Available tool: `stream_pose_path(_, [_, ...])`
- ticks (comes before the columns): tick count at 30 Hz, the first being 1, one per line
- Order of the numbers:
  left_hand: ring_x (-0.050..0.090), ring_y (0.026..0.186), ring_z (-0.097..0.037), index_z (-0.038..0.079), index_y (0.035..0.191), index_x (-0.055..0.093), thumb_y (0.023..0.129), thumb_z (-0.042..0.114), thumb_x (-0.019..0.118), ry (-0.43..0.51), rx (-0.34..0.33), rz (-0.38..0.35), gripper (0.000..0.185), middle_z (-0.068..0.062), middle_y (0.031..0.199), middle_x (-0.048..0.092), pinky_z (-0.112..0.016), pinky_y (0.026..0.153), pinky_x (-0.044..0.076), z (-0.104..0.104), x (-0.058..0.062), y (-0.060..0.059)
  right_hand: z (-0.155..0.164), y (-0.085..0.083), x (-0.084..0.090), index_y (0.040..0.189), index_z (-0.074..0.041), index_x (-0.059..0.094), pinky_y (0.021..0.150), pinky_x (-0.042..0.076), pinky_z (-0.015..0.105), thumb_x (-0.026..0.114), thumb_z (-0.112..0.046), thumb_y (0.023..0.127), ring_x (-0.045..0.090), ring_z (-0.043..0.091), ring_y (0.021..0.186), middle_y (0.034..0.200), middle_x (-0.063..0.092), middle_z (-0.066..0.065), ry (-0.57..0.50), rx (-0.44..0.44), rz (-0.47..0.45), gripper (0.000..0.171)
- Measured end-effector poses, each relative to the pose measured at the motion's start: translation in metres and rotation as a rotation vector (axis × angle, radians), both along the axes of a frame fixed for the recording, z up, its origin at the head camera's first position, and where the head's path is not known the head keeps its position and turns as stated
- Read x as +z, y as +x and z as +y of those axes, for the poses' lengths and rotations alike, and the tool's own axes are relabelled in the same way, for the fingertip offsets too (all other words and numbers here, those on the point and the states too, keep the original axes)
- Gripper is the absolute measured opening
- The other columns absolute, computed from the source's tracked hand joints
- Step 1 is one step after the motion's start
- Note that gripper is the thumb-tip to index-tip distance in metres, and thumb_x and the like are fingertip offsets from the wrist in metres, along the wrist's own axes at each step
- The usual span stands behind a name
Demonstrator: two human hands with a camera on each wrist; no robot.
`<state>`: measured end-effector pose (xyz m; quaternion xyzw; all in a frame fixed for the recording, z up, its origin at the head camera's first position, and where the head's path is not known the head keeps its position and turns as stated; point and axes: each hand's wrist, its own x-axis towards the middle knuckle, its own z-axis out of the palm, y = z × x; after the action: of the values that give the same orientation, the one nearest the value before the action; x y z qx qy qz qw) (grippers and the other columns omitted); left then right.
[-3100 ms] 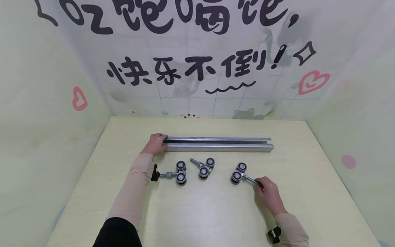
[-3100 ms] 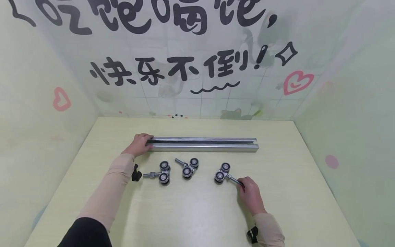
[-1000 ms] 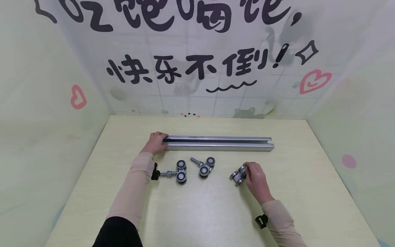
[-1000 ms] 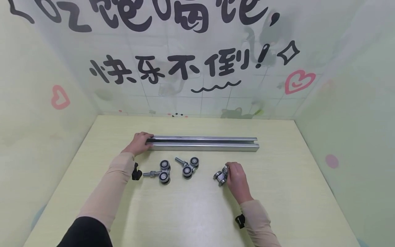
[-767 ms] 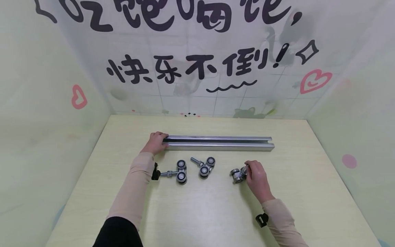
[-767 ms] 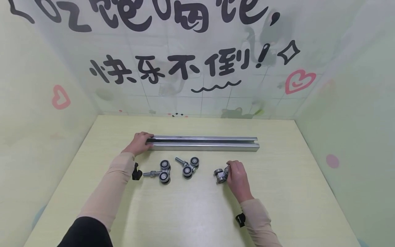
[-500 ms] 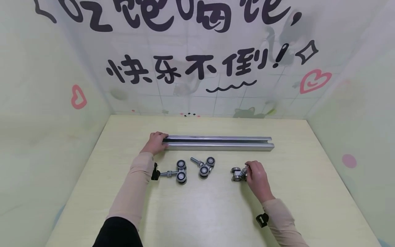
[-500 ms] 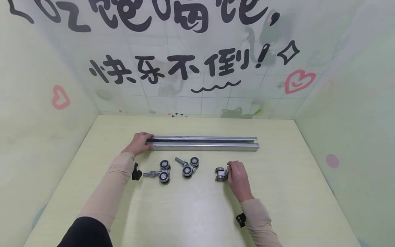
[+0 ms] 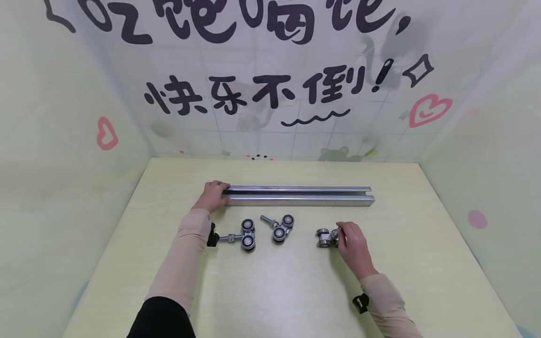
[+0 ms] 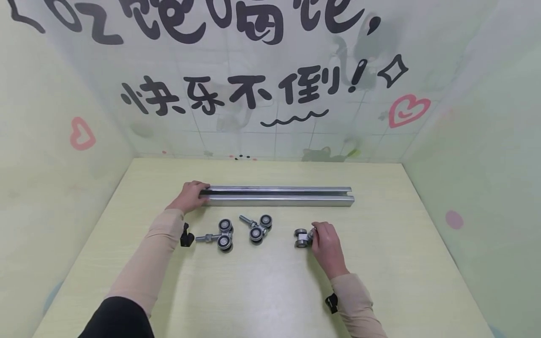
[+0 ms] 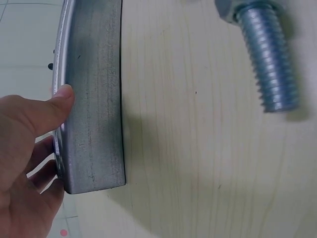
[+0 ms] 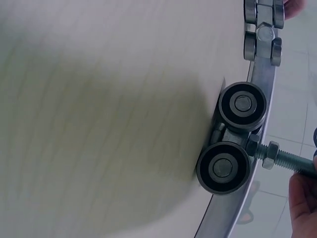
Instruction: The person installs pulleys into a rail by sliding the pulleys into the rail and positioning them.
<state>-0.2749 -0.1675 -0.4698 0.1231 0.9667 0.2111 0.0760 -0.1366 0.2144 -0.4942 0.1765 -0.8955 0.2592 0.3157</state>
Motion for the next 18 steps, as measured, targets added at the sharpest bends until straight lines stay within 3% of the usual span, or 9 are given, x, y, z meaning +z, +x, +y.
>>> stream_pose_path(8, [0.029,0.120,-0.047,-0.004,0.129,0.045,0.085,0.015,0.062,0.007,0.012,-0.022,0.050,-0.030,0.129,0.040,-0.053,0.102,0.028,-0.0002,0.0008,0.0012,0.0029,0.0020,-0.0002,0.098,0.008,0.059,0.053,0.049,0.029,0.067,0.006,0.075,0.057,0.018,0.065,0.076,0.062,0.011,-0.003,-0.015,-0.130,0.025])
stream_pose_path(18, [0.029,0.120,-0.047,-0.005,0.129,0.045,0.085,0.014,0.061,0.010,0.004,-0.023,0.050,-0.030,0.129,0.040,-0.053,0.102,0.028,0.0000,-0.0001,0.0002,0.0016,-0.0001,0.0003,0.090,0.007,0.057,0.052,0.050,0.029,0.065,0.010,0.074,0.058,0.019,0.061,0.074,0.062,0.014,0.038,-0.029,-0.104,0.019])
